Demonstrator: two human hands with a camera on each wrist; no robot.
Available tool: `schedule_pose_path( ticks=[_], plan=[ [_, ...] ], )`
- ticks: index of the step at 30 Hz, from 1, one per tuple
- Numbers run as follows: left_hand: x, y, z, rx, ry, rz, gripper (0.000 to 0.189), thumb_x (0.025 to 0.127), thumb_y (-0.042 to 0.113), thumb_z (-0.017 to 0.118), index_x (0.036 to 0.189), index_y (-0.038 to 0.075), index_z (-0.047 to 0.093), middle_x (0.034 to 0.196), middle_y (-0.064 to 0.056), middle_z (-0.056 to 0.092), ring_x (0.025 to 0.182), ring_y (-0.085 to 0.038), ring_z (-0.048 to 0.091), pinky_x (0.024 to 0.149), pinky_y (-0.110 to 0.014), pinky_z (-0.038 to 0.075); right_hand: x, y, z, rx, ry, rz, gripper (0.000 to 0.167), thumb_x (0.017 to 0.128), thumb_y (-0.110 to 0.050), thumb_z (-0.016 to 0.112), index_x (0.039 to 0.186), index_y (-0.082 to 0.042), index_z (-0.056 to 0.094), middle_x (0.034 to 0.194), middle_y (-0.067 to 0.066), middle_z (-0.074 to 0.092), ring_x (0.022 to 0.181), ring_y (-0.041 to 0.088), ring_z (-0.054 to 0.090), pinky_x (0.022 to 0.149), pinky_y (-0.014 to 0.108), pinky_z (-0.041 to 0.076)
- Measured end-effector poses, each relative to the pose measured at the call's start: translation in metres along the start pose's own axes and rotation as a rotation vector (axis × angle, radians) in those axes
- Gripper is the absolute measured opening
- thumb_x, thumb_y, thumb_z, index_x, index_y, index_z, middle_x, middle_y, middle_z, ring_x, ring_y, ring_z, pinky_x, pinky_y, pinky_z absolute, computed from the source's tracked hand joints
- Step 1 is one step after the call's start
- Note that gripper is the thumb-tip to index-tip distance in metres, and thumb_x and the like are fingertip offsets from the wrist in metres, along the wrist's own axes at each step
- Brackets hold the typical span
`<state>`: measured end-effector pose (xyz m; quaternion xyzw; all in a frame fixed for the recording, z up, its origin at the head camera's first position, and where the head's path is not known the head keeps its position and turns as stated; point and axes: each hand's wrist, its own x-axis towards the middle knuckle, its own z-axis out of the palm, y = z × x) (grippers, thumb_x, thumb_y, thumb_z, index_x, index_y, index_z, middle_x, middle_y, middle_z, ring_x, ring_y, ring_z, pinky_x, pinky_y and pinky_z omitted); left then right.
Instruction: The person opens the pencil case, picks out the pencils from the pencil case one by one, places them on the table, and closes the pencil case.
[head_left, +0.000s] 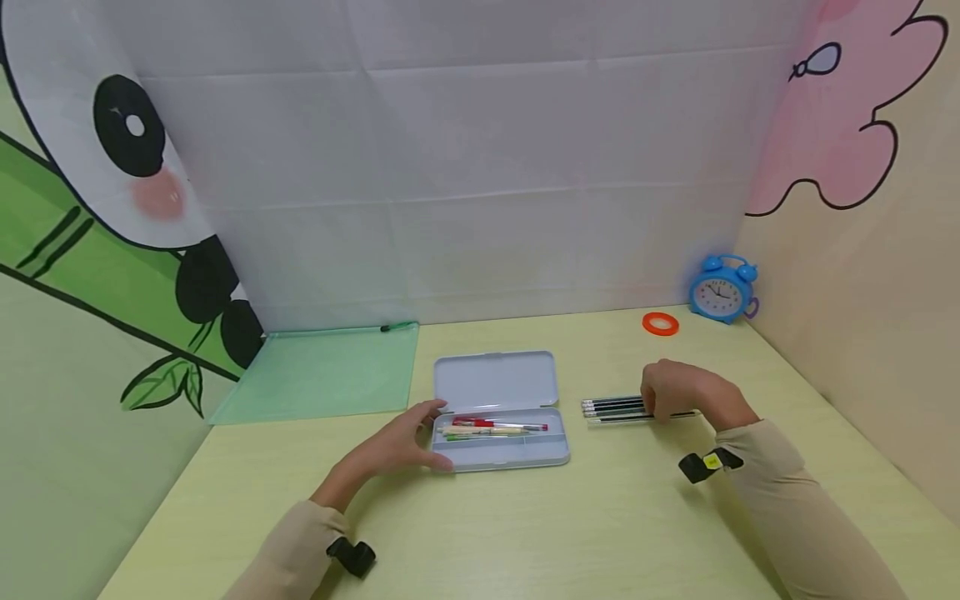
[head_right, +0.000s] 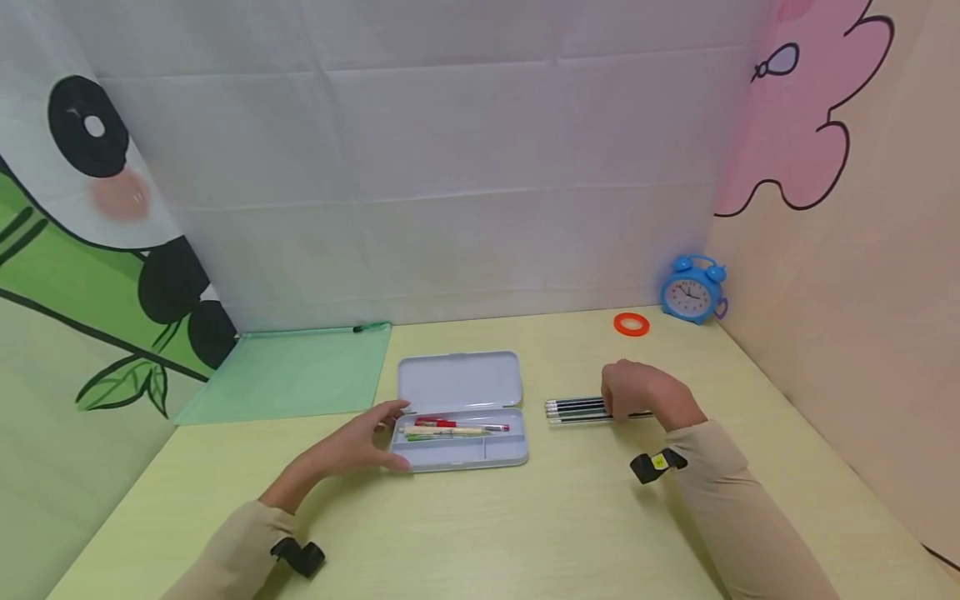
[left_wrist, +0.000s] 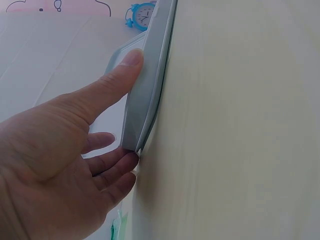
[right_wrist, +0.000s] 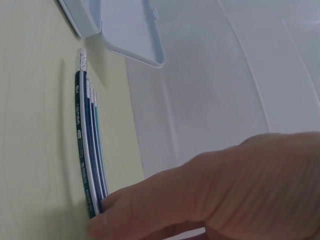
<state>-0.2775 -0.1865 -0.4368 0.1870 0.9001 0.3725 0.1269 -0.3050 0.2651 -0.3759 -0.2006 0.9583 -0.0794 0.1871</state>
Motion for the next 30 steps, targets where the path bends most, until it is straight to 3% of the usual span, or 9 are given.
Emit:
schedule_pose_path(
  ticks=[11, 30],
  plan=[
    [0.001, 0.000, -0.001, -0.002, -0.002, -0.002, 0.103, 0.070, 0.040, 0.092, 0.152, 0.007, 0.038, 0.136, -0.010, 0.052, 0.123, -0.028, 0.048, 0.110, -0.054, 0.035, 0.006, 0.000, 0.006, -0.029, -0.029, 0.073, 0.015, 0.081, 0.004, 0.072, 0.090, -0.008, 0.071, 0.080, 0.001, 0.060, 0.074, 0.021, 0.054, 0.068, 0.033, 0.050],
    [-0.002, 0.001, -0.001, -0.016, -0.003, -0.009, 0.102, 0.070, 0.038, 0.092, 0.152, 0.008, 0.038, 0.137, -0.010, 0.051, 0.124, -0.029, 0.047, 0.110, -0.055, 0.034, 0.012, -0.002, 0.012, -0.041, 0.007, 0.088, 0.011, 0.083, 0.001, 0.073, 0.087, -0.009, 0.071, 0.076, 0.002, 0.059, 0.071, 0.020, 0.055, 0.065, 0.032, 0.049]
  ],
)
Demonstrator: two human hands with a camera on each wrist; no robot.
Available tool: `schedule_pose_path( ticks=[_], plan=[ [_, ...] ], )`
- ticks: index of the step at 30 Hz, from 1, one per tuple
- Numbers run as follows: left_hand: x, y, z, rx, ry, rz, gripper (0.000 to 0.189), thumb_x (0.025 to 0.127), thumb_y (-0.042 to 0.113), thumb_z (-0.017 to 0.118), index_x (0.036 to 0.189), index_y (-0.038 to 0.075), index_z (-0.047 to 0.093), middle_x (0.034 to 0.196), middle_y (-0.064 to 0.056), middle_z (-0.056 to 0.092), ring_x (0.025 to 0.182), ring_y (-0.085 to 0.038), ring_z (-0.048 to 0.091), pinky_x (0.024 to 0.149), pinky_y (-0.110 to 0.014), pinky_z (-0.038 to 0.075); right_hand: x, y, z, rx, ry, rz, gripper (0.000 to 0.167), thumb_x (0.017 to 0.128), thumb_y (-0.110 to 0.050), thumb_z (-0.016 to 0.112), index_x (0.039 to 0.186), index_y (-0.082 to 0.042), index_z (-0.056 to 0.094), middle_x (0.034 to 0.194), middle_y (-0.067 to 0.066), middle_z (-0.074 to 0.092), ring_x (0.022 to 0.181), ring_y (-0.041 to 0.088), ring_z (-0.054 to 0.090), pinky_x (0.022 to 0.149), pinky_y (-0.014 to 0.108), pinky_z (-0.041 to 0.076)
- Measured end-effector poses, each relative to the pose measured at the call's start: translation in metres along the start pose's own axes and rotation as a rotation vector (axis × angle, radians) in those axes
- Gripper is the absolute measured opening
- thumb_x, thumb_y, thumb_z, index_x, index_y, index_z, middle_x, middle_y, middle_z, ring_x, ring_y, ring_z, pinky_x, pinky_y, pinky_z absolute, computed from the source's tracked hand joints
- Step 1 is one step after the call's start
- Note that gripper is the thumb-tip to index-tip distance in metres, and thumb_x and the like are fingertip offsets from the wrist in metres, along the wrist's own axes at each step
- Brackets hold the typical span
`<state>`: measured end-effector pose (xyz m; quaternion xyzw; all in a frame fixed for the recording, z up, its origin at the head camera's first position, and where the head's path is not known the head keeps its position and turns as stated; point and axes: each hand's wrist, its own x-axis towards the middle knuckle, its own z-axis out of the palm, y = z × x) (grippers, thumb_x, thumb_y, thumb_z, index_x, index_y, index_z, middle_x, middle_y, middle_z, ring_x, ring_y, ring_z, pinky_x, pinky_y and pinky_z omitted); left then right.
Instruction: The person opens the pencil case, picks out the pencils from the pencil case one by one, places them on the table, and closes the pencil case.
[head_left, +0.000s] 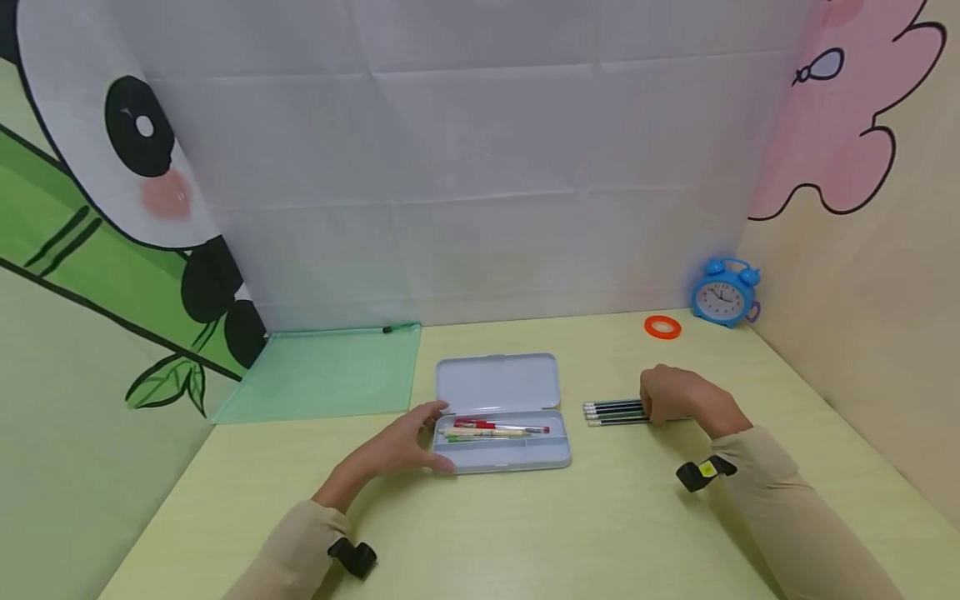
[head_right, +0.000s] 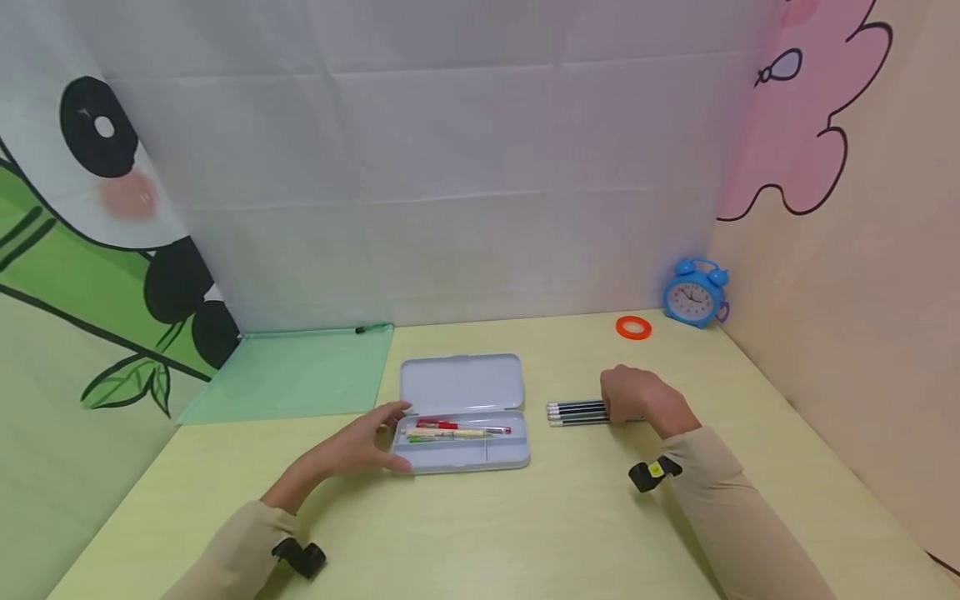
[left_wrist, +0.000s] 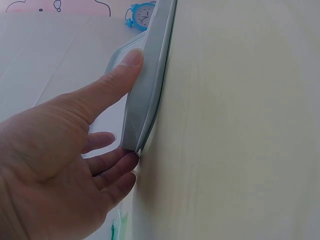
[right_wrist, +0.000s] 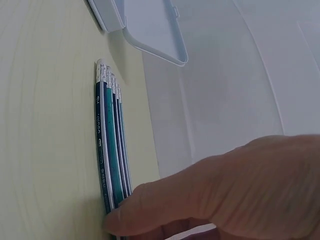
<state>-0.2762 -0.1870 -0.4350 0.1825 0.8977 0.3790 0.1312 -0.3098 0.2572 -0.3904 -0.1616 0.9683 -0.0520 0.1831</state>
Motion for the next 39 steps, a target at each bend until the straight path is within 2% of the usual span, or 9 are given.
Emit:
schedule_pose_path(
  ticks=[10, 17, 39],
  plan=[
    [-0.0010, 0.0008, -0.0002, 0.000, -0.002, -0.005, 0.102, 0.070, 0.038, 0.092, 0.152, 0.009, 0.039, 0.136, -0.009, 0.052, 0.123, -0.027, 0.048, 0.110, -0.053, 0.035, 0.0009, 0.0016, 0.0003, 0.048, 0.017, 0.004, 0.011, 0.083, 0.000, 0.072, 0.089, -0.009, 0.070, 0.078, 0.002, 0.059, 0.072, 0.021, 0.055, 0.067, 0.033, 0.049],
    [-0.0003, 0.0006, 0.0003, 0.003, -0.004, -0.002, 0.102, 0.070, 0.038, 0.092, 0.151, 0.009, 0.039, 0.136, -0.009, 0.052, 0.123, -0.028, 0.047, 0.110, -0.054, 0.035, 0.0037, 0.0041, 0.0018, 0.047, 0.044, -0.013, 0.012, 0.083, 0.000, 0.072, 0.085, -0.011, 0.069, 0.076, 0.002, 0.058, 0.071, 0.021, 0.055, 0.067, 0.034, 0.049],
    [0.0005, -0.0001, -0.0002, 0.014, -0.005, -0.001, 0.102, 0.069, 0.040, 0.092, 0.151, 0.009, 0.039, 0.135, -0.009, 0.052, 0.123, -0.028, 0.048, 0.109, -0.053, 0.036, 0.0023, 0.0019, -0.0013, 0.048, 0.053, -0.029, 0.007, 0.086, -0.007, 0.073, 0.084, -0.012, 0.068, 0.075, 0.002, 0.057, 0.071, 0.020, 0.054, 0.064, 0.032, 0.045]
  ],
)
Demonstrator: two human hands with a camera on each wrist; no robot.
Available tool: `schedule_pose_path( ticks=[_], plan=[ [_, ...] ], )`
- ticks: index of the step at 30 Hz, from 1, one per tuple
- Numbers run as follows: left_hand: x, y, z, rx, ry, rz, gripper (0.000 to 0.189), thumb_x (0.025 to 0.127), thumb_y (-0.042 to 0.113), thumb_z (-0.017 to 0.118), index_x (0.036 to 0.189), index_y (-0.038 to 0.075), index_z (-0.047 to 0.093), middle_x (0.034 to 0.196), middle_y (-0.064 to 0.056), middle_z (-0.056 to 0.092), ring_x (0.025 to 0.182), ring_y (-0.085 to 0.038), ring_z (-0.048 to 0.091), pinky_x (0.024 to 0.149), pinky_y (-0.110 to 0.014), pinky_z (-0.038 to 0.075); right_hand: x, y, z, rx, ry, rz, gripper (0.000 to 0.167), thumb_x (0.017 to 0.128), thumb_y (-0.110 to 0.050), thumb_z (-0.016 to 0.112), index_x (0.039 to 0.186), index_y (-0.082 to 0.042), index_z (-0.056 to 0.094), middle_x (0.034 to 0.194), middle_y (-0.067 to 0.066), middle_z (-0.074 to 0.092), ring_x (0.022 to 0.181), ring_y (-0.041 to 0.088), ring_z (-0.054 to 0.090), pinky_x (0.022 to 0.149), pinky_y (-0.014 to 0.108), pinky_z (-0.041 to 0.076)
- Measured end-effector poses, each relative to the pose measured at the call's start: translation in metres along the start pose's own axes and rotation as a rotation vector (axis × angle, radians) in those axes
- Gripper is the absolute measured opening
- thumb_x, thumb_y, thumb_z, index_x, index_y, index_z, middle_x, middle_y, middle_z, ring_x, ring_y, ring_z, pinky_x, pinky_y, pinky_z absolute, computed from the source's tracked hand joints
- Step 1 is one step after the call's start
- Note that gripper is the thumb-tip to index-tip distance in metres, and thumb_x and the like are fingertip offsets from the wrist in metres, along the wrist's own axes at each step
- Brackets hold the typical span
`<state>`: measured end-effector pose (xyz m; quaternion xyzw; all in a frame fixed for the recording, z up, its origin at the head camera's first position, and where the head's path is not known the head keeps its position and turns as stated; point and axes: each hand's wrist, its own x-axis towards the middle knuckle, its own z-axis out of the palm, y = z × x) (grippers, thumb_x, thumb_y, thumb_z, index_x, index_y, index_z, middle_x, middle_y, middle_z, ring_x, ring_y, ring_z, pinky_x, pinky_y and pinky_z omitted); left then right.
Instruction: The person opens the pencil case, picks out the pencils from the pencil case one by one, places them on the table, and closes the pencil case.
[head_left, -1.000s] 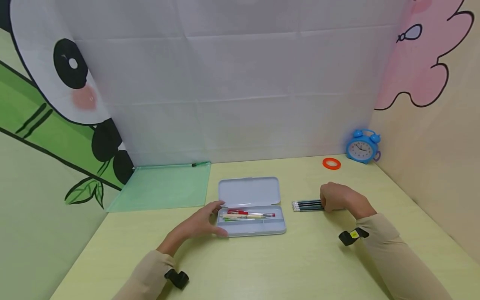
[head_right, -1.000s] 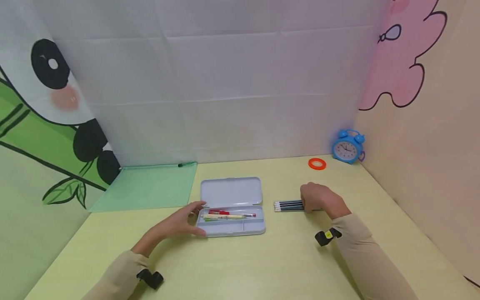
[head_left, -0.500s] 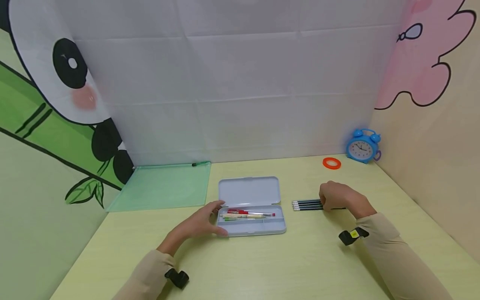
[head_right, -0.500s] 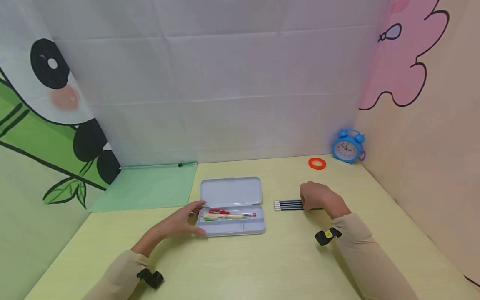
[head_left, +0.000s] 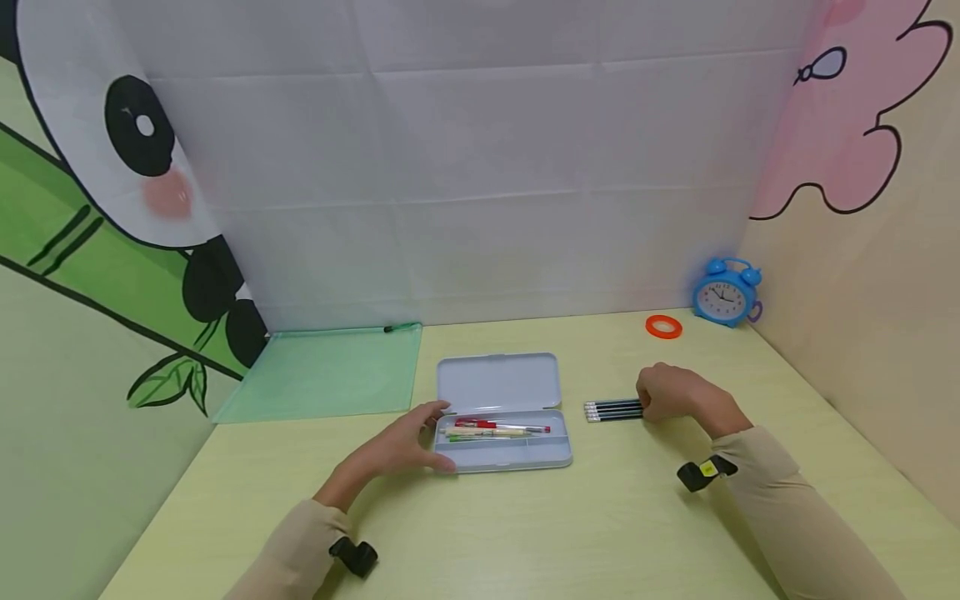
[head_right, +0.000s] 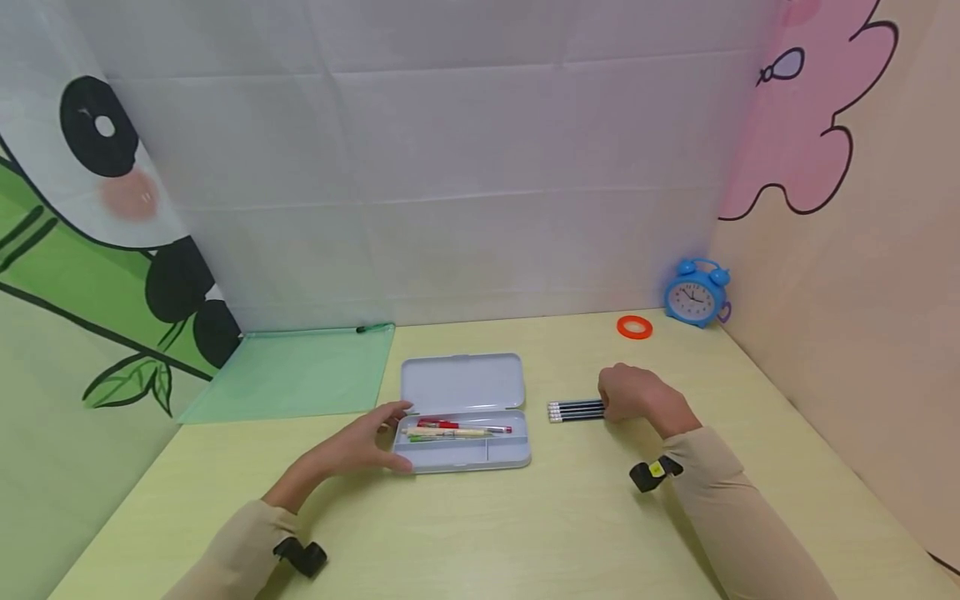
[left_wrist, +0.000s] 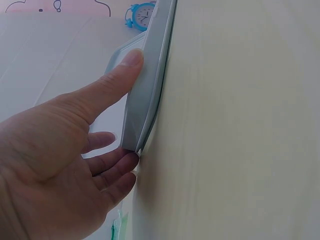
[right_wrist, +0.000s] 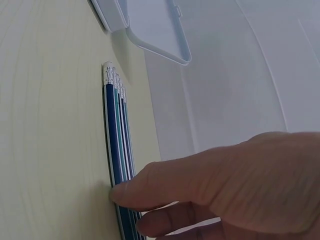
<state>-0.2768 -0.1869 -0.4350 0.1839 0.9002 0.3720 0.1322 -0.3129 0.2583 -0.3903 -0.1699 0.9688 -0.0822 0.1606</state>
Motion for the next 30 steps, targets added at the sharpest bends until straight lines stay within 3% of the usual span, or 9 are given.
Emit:
schedule_pose_path(
  ticks=[10, 22, 30],
  plan=[
    [-0.0013, 0.0022, -0.0007, 0.009, 0.004, -0.006, 0.103, 0.069, 0.039, 0.092, 0.152, 0.009, 0.039, 0.138, -0.010, 0.051, 0.126, -0.028, 0.048, 0.111, -0.053, 0.035, -0.0004, -0.0009, 0.0023, 0.015, 0.006, -0.025, 0.009, 0.086, -0.015, 0.076, 0.082, -0.012, 0.069, 0.074, 0.000, 0.057, 0.069, 0.017, 0.053, 0.062, 0.031, 0.043],
    [-0.0003, 0.0012, -0.0002, 0.003, 0.003, -0.001, 0.102, 0.070, 0.038, 0.092, 0.152, 0.008, 0.039, 0.137, -0.010, 0.052, 0.125, -0.028, 0.048, 0.110, -0.053, 0.035, -0.0023, -0.0044, 0.0006, 0.025, 0.003, -0.019, 0.008, 0.086, -0.014, 0.075, 0.083, -0.012, 0.067, 0.074, 0.001, 0.057, 0.069, 0.018, 0.054, 0.063, 0.032, 0.045],
    [-0.0020, 0.0020, -0.0009, 0.009, -0.005, 0.008, 0.104, 0.070, 0.038, 0.092, 0.153, 0.007, 0.036, 0.134, -0.010, 0.052, 0.122, -0.028, 0.049, 0.109, -0.054, 0.036, -0.0029, -0.0102, -0.0032, -0.008, 0.082, -0.121, 0.012, 0.091, -0.015, 0.071, 0.080, -0.013, 0.066, 0.070, -0.003, 0.055, 0.064, 0.015, 0.051, 0.061, 0.030, 0.043]
  ],
)
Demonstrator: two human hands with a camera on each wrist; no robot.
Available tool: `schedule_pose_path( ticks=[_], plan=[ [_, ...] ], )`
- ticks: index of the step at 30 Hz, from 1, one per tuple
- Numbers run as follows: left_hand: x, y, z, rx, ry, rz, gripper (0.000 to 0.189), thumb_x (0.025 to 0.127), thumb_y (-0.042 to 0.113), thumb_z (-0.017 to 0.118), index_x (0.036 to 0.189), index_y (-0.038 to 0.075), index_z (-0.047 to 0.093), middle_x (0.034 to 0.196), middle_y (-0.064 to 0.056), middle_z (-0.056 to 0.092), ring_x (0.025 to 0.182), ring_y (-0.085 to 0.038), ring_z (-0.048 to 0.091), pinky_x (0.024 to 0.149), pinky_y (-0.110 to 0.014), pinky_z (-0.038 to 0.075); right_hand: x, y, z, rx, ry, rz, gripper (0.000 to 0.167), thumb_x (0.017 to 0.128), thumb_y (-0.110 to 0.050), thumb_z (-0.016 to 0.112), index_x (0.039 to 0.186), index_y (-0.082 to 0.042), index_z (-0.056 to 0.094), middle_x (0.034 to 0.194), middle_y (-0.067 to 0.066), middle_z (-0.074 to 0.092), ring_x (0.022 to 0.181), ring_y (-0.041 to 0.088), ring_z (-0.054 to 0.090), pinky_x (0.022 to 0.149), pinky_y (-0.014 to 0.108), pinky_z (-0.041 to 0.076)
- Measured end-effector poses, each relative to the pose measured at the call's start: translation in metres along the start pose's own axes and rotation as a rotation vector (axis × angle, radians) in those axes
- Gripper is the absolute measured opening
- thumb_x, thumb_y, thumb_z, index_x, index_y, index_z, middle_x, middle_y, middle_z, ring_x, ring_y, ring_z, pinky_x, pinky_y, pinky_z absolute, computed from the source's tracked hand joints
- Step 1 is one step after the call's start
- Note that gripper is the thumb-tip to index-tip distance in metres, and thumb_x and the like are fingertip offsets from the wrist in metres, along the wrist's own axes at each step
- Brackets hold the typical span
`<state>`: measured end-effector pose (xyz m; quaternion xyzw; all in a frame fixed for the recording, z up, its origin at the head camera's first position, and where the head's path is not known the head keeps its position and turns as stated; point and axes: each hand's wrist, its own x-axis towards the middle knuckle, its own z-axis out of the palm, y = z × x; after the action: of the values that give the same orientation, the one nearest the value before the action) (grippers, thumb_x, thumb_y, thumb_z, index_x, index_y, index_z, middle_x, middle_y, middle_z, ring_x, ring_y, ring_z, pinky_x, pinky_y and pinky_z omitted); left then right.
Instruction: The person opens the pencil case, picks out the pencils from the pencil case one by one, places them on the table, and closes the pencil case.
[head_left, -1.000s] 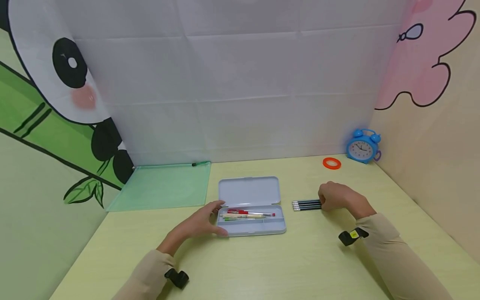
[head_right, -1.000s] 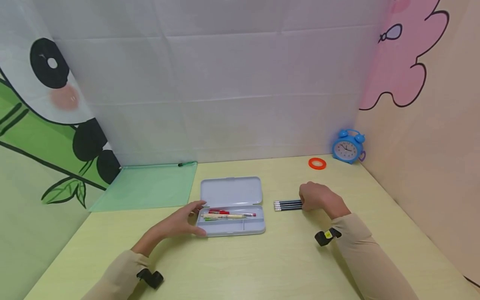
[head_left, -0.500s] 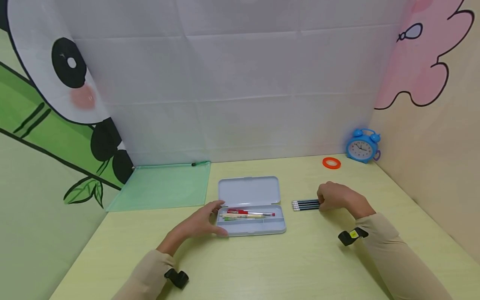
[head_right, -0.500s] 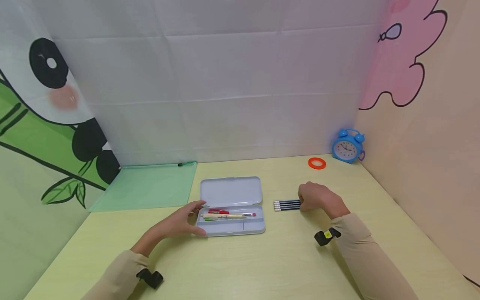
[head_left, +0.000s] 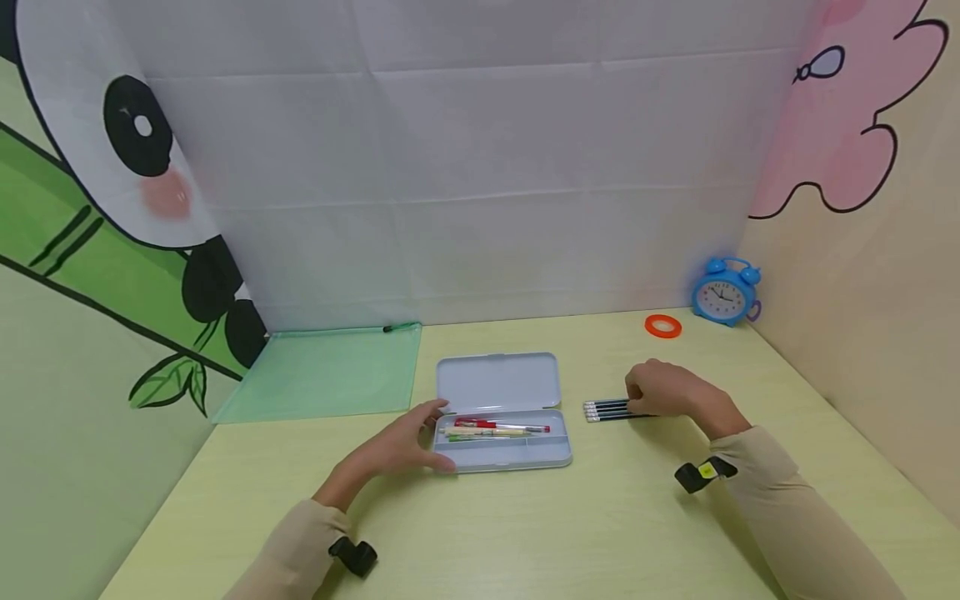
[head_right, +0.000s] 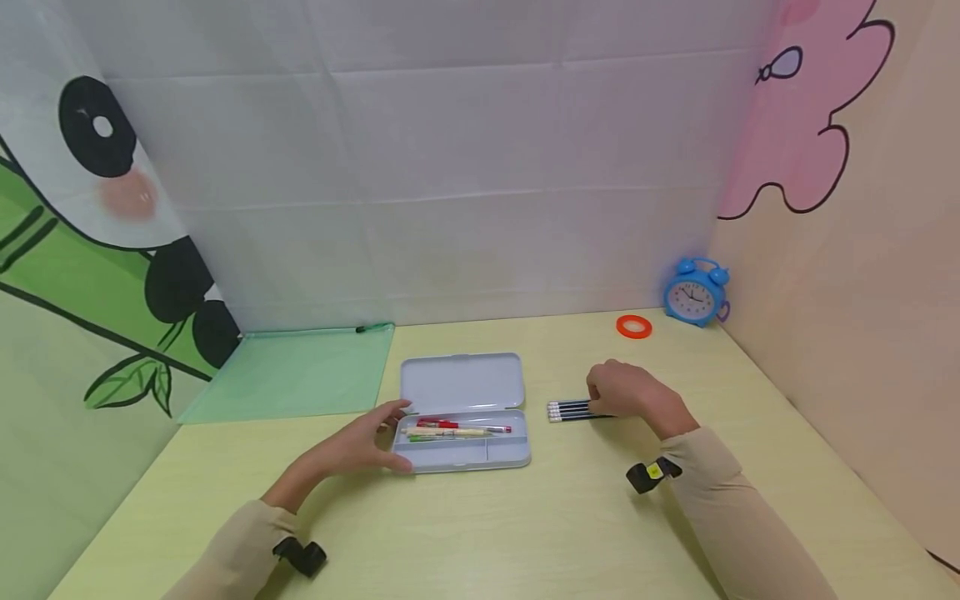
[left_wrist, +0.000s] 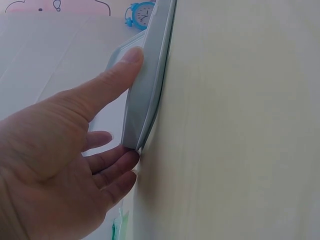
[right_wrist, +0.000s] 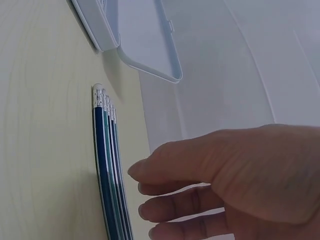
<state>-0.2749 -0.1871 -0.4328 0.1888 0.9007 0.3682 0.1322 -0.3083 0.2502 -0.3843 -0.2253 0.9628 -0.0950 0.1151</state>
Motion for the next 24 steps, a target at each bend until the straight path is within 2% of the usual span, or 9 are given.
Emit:
schedule_pose_path(
  ticks=[5, 12, 18, 24],
  plan=[
    [0.000, 0.000, -0.002, -0.010, -0.004, 0.003, 0.108, 0.070, 0.038, 0.092, 0.154, 0.007, 0.033, 0.134, -0.011, 0.052, 0.123, -0.029, 0.048, 0.109, -0.055, 0.036, 0.002, -0.003, 0.001, -0.021, 0.036, -0.039, 0.013, 0.091, -0.013, 0.068, 0.078, -0.014, 0.066, 0.069, -0.004, 0.054, 0.063, 0.014, 0.050, 0.060, 0.029, 0.044],
    [-0.001, -0.002, -0.004, -0.016, -0.012, -0.002, 0.108, 0.070, 0.039, 0.092, 0.155, 0.011, 0.032, 0.137, -0.010, 0.051, 0.127, -0.028, 0.047, 0.110, -0.053, 0.036, 0.006, -0.015, 0.006, 0.000, 0.114, -0.048, 0.004, 0.091, -0.014, 0.070, 0.090, -0.010, 0.070, 0.077, -0.003, 0.058, 0.069, 0.015, 0.053, 0.066, 0.030, 0.049],
    [0.000, -0.005, -0.006, -0.005, -0.006, 0.011, 0.108, 0.070, 0.038, 0.092, 0.155, 0.010, 0.032, 0.139, -0.009, 0.051, 0.128, -0.031, 0.047, 0.109, -0.054, 0.037, 0.010, -0.027, 0.009, 0.062, 0.186, -0.081, 0.017, 0.091, -0.013, 0.071, 0.104, -0.003, 0.071, 0.088, 0.000, 0.065, 0.077, 0.017, 0.057, 0.074, 0.035, 0.054],
    [0.000, -0.007, -0.008, 0.011, -0.009, 0.039, 0.108, 0.070, 0.037, 0.092, 0.154, 0.009, 0.032, 0.142, -0.010, 0.051, 0.130, -0.033, 0.046, 0.109, -0.055, 0.036, 0.015, -0.035, 0.014, 0.097, 0.237, -0.119, 0.022, 0.092, -0.014, 0.070, 0.111, -0.001, 0.070, 0.093, 0.001, 0.066, 0.082, 0.021, 0.061, 0.076, 0.034, 0.055]
  ],
)
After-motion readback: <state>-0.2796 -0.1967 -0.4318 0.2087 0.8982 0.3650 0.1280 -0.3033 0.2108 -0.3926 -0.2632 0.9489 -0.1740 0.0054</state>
